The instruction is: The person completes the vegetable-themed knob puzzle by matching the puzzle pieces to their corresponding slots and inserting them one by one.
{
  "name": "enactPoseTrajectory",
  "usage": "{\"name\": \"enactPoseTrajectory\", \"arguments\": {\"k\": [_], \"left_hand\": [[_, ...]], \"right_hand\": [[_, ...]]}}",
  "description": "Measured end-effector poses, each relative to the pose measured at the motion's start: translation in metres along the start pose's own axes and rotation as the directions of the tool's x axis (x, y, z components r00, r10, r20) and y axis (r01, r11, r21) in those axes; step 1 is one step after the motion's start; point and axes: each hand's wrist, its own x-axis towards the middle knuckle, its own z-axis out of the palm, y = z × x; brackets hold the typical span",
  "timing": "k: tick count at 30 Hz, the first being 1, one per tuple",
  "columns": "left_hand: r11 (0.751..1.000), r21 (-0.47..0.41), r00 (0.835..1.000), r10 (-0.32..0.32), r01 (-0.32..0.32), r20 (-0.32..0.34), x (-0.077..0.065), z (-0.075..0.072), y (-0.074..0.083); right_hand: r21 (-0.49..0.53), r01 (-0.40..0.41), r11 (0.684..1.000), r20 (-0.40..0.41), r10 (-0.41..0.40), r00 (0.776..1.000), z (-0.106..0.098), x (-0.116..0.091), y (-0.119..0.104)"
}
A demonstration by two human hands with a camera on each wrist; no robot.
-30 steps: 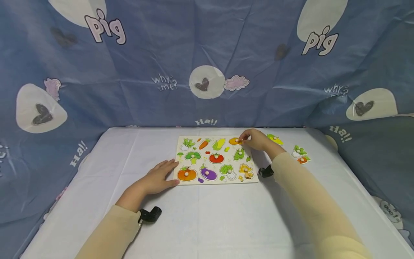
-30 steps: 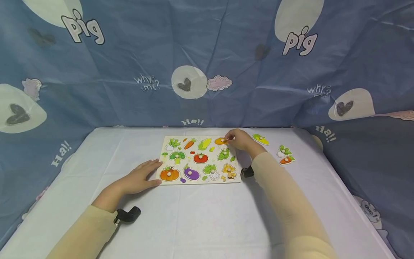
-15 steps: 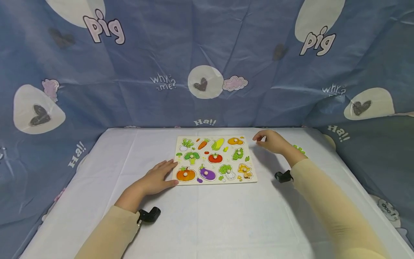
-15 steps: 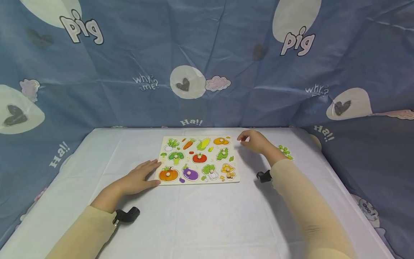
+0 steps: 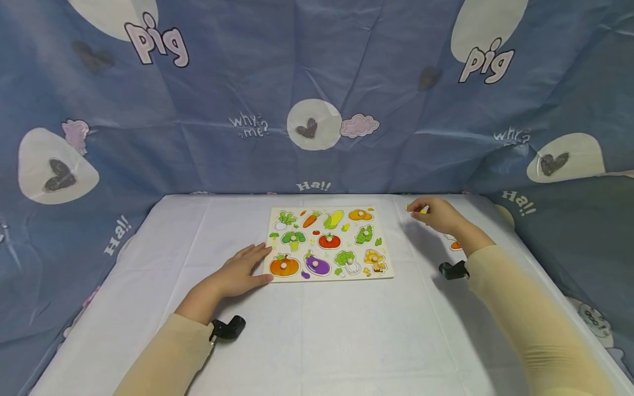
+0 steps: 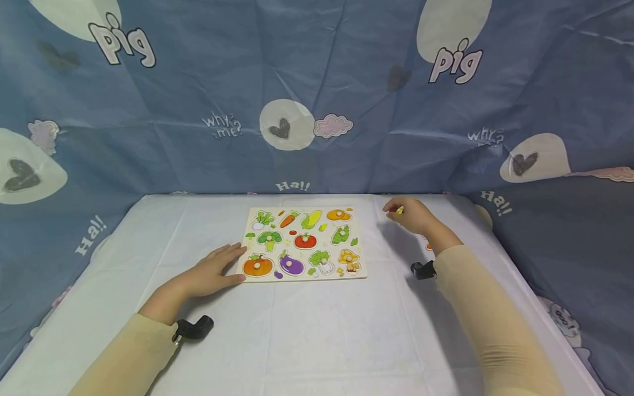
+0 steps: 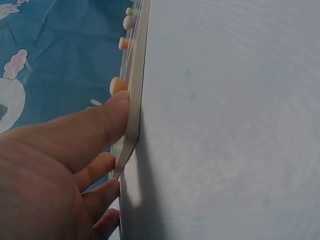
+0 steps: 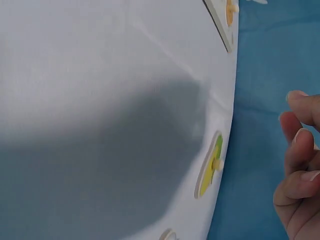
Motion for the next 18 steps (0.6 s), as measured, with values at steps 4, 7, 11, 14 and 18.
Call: {"name": "enactPoseTrajectory", "arguments": {"k": [4, 7, 11, 14, 18], "left_hand": [[1.000, -0.002, 1.000, 0.001, -0.001, -0.003, 0.000, 0.000, 0.001], [1.000, -0.001, 1.000, -0.001, 0.001, -0.006, 0.000, 0.001, 0.000], [1.000, -0.003, 1.000, -0.011, 0.011, -0.003, 0.001, 0.000, 0.000], [1.000, -0.003, 1.000, -0.012, 0.012, -0.003, 0.001, 0.000, 0.000], [1.000, -0.007, 1.000, -0.004, 0.004, 0.000, 0.000, 0.001, -0.001]], "right_hand": [[0.005, -0.024, 1.000, -0.004, 0.024, 1.000, -0.006, 0.000, 0.006], [0.019, -0.061, 0.998, -0.003, 0.061, 0.998, -0.008, 0.001, 0.010], [0.031, -0.103, 0.994, -0.016, 0.104, 0.994, -0.007, 0.004, 0.018], [0.031, -0.106, 0.994, -0.045, 0.108, 0.993, -0.004, 0.009, 0.024], [0.024, -0.124, 0.992, -0.070, 0.126, 0.990, 0.003, 0.016, 0.032]]}}
